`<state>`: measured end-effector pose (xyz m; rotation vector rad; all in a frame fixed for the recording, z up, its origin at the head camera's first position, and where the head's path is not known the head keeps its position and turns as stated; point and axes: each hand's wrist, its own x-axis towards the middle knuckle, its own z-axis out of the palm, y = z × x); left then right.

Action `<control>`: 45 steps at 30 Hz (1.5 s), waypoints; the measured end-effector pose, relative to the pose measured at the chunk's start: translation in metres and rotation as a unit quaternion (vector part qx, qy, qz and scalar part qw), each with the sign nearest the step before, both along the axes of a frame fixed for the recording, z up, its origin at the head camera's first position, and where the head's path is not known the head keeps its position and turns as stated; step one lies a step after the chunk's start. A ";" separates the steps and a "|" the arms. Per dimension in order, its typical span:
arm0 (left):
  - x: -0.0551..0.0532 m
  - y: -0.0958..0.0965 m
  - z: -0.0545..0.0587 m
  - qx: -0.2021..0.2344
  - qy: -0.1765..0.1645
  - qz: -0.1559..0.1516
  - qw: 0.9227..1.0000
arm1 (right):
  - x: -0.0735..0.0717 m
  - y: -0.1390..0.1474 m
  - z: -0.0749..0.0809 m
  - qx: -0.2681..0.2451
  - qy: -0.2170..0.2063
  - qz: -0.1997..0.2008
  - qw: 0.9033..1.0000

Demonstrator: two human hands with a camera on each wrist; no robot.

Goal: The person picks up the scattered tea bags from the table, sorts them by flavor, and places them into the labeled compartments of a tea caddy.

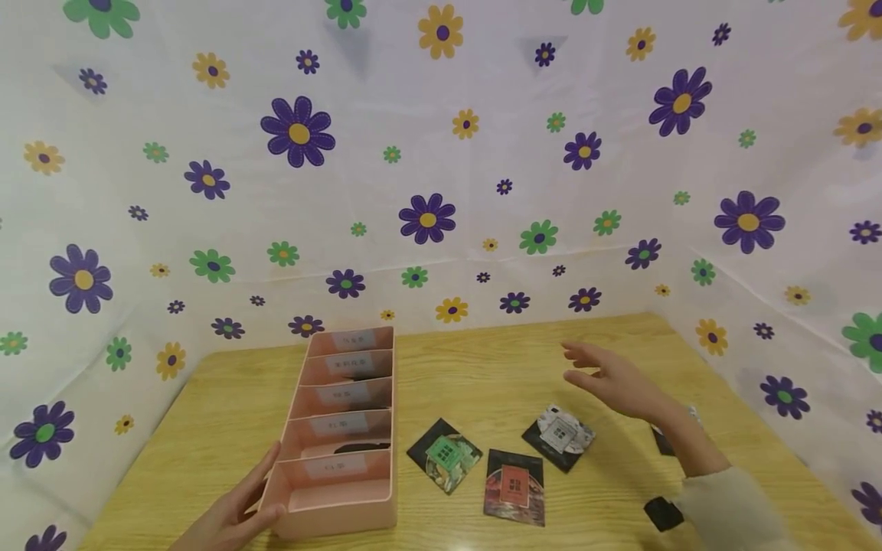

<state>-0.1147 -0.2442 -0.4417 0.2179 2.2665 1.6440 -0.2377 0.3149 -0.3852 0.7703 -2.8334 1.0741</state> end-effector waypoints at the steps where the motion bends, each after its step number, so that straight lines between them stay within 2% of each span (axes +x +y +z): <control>1: 0.000 0.000 0.000 0.001 0.000 -0.001 1.000 | 0.002 0.008 0.001 0.003 -0.001 -0.009 1.000; 7: 0.000 0.001 0.001 0.004 0.000 -0.005 1.000 | 0.015 0.056 -0.001 0.040 -0.010 -0.065 0.997; 12: -0.001 0.002 0.003 0.010 -0.007 -0.005 1.000 | 0.026 0.087 -0.011 0.043 -0.022 -0.104 0.993; 17: 0.000 0.003 0.004 0.009 -0.009 -0.002 1.000 | 0.038 0.104 -0.014 0.047 -0.040 -0.128 0.990; 23: 0.000 0.002 0.005 -0.003 0.004 -0.014 1.000 | 0.043 0.122 -0.025 0.063 -0.062 -0.152 0.984; 32: 0.000 0.001 0.002 -0.016 0.005 -0.003 1.000 | 0.039 0.142 -0.050 0.098 -0.042 -0.145 0.984; 39: -0.001 0.000 0.001 -0.019 0.002 -0.001 1.000 | 0.032 0.145 -0.061 0.129 0.014 -0.120 0.984; 42: -0.001 -0.002 0.000 -0.004 -0.002 -0.008 1.000 | 0.028 0.144 -0.063 0.146 0.023 -0.117 0.982; 45: -0.001 -0.003 -0.002 0.016 -0.013 -0.013 1.000 | 0.024 0.142 -0.064 0.156 0.011 -0.113 0.981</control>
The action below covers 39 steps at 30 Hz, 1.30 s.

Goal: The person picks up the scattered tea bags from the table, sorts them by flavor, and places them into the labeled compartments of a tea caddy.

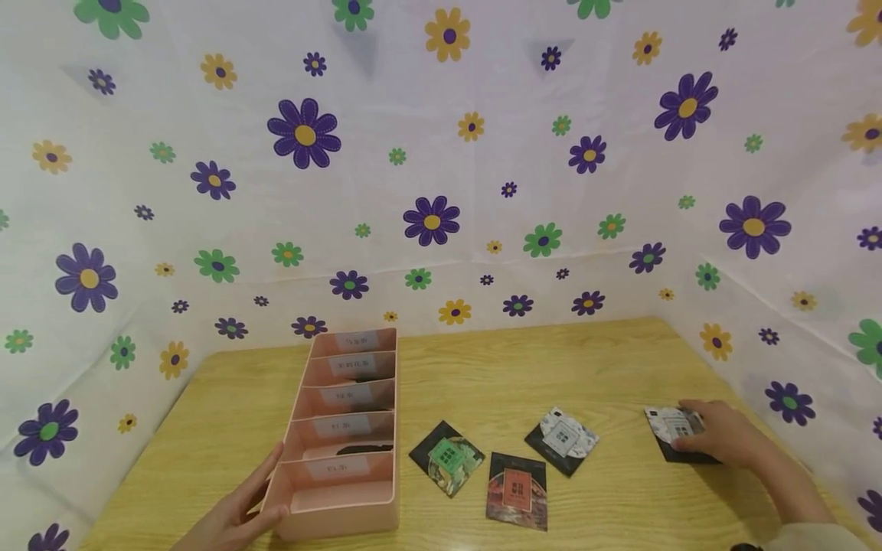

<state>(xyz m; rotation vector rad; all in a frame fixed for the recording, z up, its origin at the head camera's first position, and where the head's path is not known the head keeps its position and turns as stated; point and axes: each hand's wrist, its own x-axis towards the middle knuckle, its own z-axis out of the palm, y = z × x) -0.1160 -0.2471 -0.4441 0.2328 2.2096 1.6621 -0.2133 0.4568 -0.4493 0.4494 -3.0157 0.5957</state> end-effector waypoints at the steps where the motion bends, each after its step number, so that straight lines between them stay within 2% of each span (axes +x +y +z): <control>1: 0.000 0.000 -0.001 0.007 -0.004 0.000 1.000 | -0.001 0.000 0.000 0.002 -0.004 0.002 1.000; 7: 0.000 -0.001 0.000 -0.004 0.011 0.005 1.000 | -0.009 0.001 -0.001 0.027 0.017 0.013 0.999; 10: 0.001 0.000 0.001 -0.010 0.020 0.003 1.000 | -0.012 0.002 0.000 0.031 0.003 -0.001 1.000; 16: 0.002 0.001 0.002 0.005 0.002 0.006 1.000 | -0.010 0.005 -0.003 -0.004 -0.028 -0.015 0.999; 23: 0.003 0.002 0.001 0.002 -0.002 0.014 1.000 | -0.007 0.010 -0.004 -0.018 0.000 -0.022 1.000; 35: 0.002 0.002 0.000 -0.001 -0.004 0.012 1.000 | -0.003 0.008 0.014 -0.052 -0.024 -0.059 0.997; 39: 0.002 0.003 0.000 -0.003 -0.003 0.016 1.000 | -0.002 0.003 0.022 -0.088 -0.036 -0.064 0.993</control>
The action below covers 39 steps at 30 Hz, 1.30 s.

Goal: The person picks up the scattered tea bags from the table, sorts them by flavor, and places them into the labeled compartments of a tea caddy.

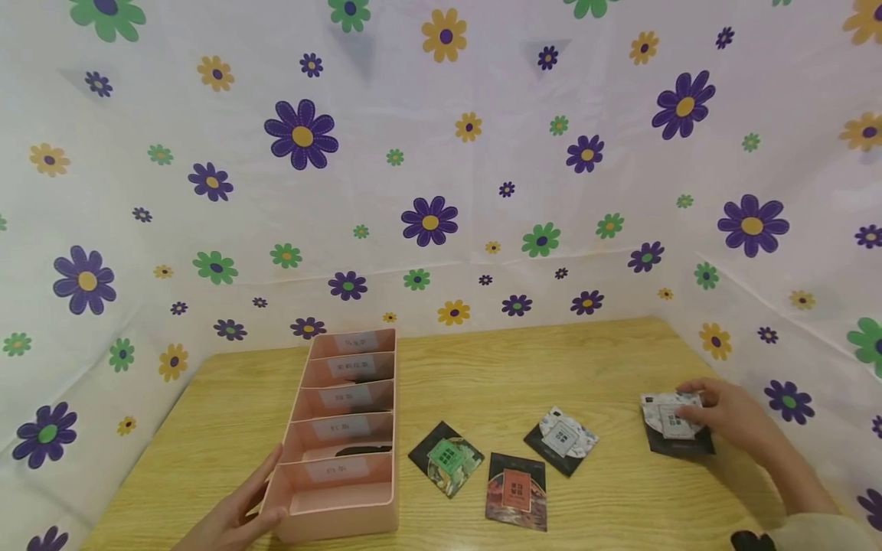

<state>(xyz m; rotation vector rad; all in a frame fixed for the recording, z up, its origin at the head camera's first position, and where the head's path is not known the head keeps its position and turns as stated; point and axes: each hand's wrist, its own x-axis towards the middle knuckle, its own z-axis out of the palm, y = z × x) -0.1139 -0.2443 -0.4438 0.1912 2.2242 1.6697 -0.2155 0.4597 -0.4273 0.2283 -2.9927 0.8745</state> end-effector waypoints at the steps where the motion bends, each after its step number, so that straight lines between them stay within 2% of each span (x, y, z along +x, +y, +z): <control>1: 0.000 0.000 0.000 0.000 0.000 0.001 1.000 | 0.000 -0.001 0.001 -0.011 -0.001 0.000 1.000; 7: 0.000 0.000 -0.001 -0.001 0.005 0.002 1.000 | 0.004 -0.010 0.007 -0.059 0.001 0.004 0.998; 16: 0.000 -0.001 0.000 0.002 0.006 -0.002 1.000 | 0.002 -0.028 0.013 -0.049 0.042 0.015 0.998; 25: 0.001 0.000 0.001 0.000 0.005 0.002 1.000 | -0.001 -0.051 0.019 -0.093 0.034 0.031 0.995; 32: 0.001 0.000 0.001 -0.005 0.001 0.004 1.000 | -0.003 -0.071 0.026 -0.091 0.045 0.032 0.994; 39: 0.001 0.000 0.001 0.003 0.002 -0.002 1.000 | -0.003 -0.093 0.029 -0.113 0.049 0.054 0.991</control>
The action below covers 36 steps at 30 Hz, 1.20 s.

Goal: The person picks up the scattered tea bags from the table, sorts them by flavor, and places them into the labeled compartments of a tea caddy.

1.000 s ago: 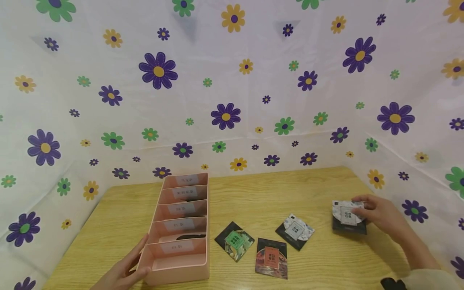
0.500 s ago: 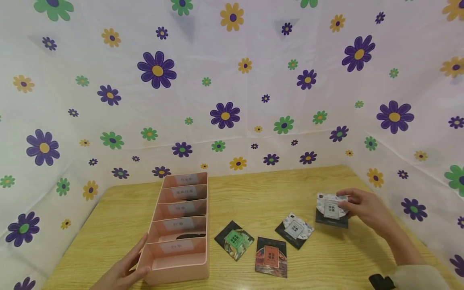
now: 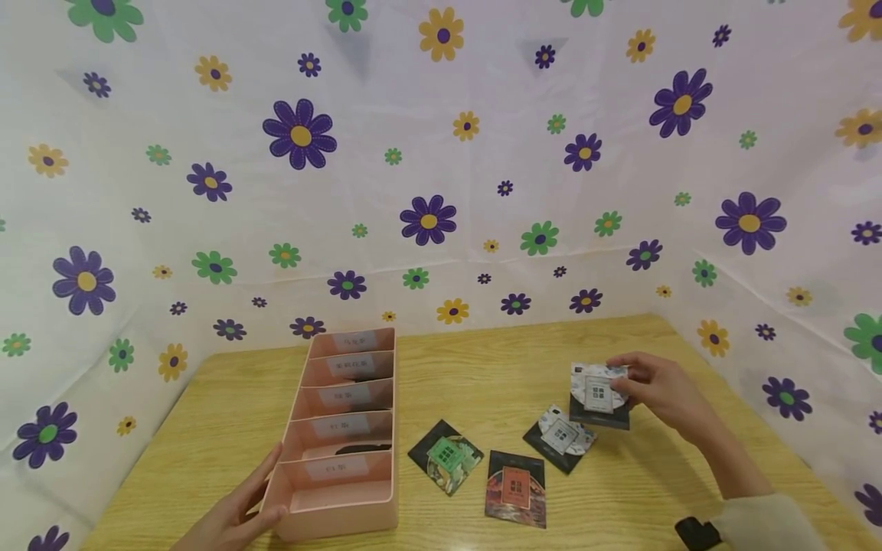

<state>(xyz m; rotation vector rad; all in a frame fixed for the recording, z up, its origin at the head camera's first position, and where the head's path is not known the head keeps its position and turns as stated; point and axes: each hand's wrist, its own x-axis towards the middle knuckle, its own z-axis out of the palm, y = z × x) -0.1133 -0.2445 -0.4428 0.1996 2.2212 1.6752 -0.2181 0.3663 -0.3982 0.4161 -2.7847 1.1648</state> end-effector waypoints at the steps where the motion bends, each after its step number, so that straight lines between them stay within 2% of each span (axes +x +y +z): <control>1: 0.000 0.000 0.000 0.002 0.000 -0.001 1.000 | 0.000 -0.004 0.000 -0.004 0.000 0.003 1.000; 12: -0.001 0.001 0.001 -0.008 0.003 -0.002 1.000 | 0.000 -0.053 0.003 -0.068 -0.014 0.050 0.996; 18: -0.001 0.001 0.000 0.006 -0.008 -0.001 1.000 | 0.000 -0.084 -0.002 -0.073 0.026 0.084 0.993; 27: -0.001 0.000 -0.001 0.014 0.004 -0.012 1.000 | 0.010 -0.139 0.002 -0.107 0.050 0.143 0.983; 36: -0.002 -0.001 -0.002 0.012 0.002 -0.010 1.000 | 0.022 -0.186 0.012 -0.139 0.038 0.178 0.974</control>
